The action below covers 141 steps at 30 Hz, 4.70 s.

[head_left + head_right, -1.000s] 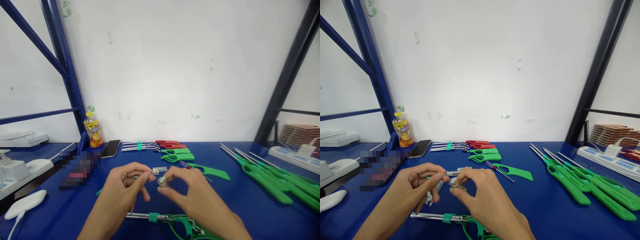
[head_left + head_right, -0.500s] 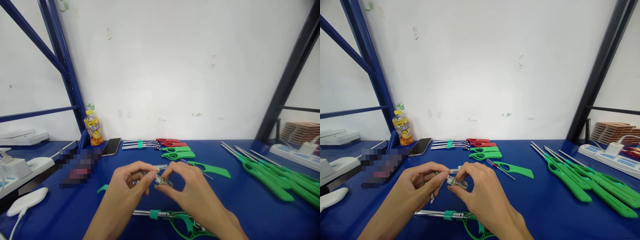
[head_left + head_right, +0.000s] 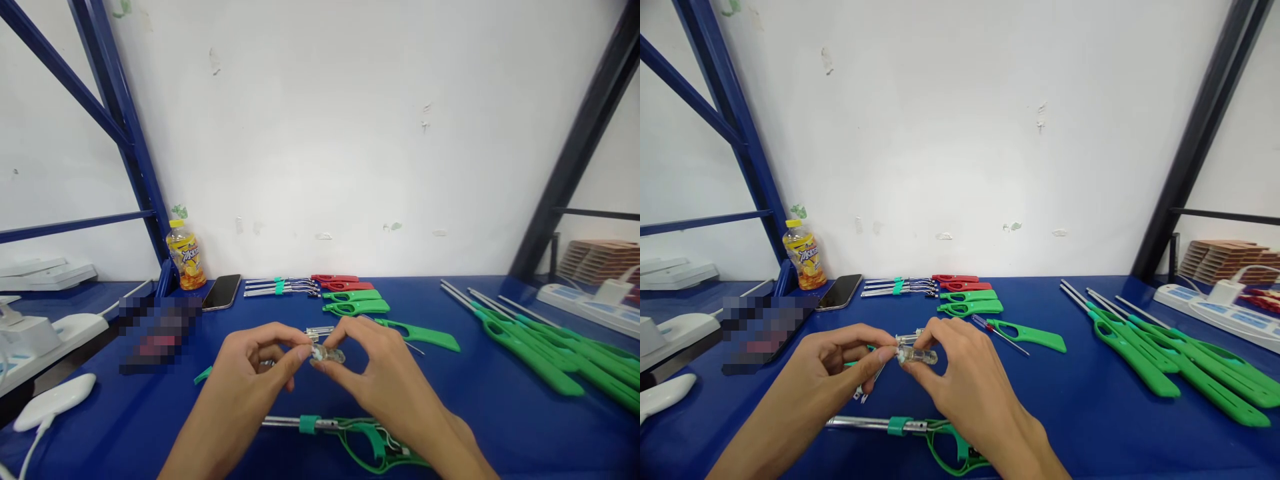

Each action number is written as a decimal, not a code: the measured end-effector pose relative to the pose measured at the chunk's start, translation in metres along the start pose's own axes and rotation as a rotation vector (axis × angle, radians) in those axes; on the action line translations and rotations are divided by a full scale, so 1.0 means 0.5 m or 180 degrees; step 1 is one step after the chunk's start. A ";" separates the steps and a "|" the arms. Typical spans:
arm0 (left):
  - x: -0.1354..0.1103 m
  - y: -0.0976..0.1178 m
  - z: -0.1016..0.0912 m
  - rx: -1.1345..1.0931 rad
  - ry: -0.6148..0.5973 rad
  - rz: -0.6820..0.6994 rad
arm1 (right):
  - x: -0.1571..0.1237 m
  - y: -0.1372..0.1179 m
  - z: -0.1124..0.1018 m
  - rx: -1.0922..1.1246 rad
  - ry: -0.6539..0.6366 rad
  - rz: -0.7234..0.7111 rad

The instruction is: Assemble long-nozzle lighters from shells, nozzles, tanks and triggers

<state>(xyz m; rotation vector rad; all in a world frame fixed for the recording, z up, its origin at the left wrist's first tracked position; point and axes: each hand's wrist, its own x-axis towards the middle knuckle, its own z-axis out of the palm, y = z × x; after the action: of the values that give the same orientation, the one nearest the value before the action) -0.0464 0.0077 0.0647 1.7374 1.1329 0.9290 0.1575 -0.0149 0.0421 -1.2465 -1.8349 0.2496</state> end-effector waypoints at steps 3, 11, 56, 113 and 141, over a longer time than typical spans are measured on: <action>0.001 0.003 -0.001 0.0021 -0.0042 -0.0037 | 0.001 0.000 -0.001 -0.0028 0.0033 -0.0101; 0.001 0.017 0.002 0.0301 -0.0106 -0.0293 | 0.001 0.006 -0.006 -0.0212 -0.0019 -0.0307; 0.006 0.008 0.051 0.0318 0.0238 0.0266 | 0.006 0.028 -0.033 -0.0883 -0.0193 -0.0727; -0.001 -0.072 0.128 0.1752 -0.0984 0.0977 | -0.041 0.050 -0.181 -0.1095 -0.1205 0.0463; 0.011 -0.061 0.142 0.1482 -0.0560 0.1305 | -0.044 0.038 -0.188 -0.0980 -0.1463 0.0267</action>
<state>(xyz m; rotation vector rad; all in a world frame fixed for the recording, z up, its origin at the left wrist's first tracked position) 0.0092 0.0022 0.0113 2.4455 0.9413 0.7612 0.2426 -0.0516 0.0749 -1.5782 -2.2789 0.3297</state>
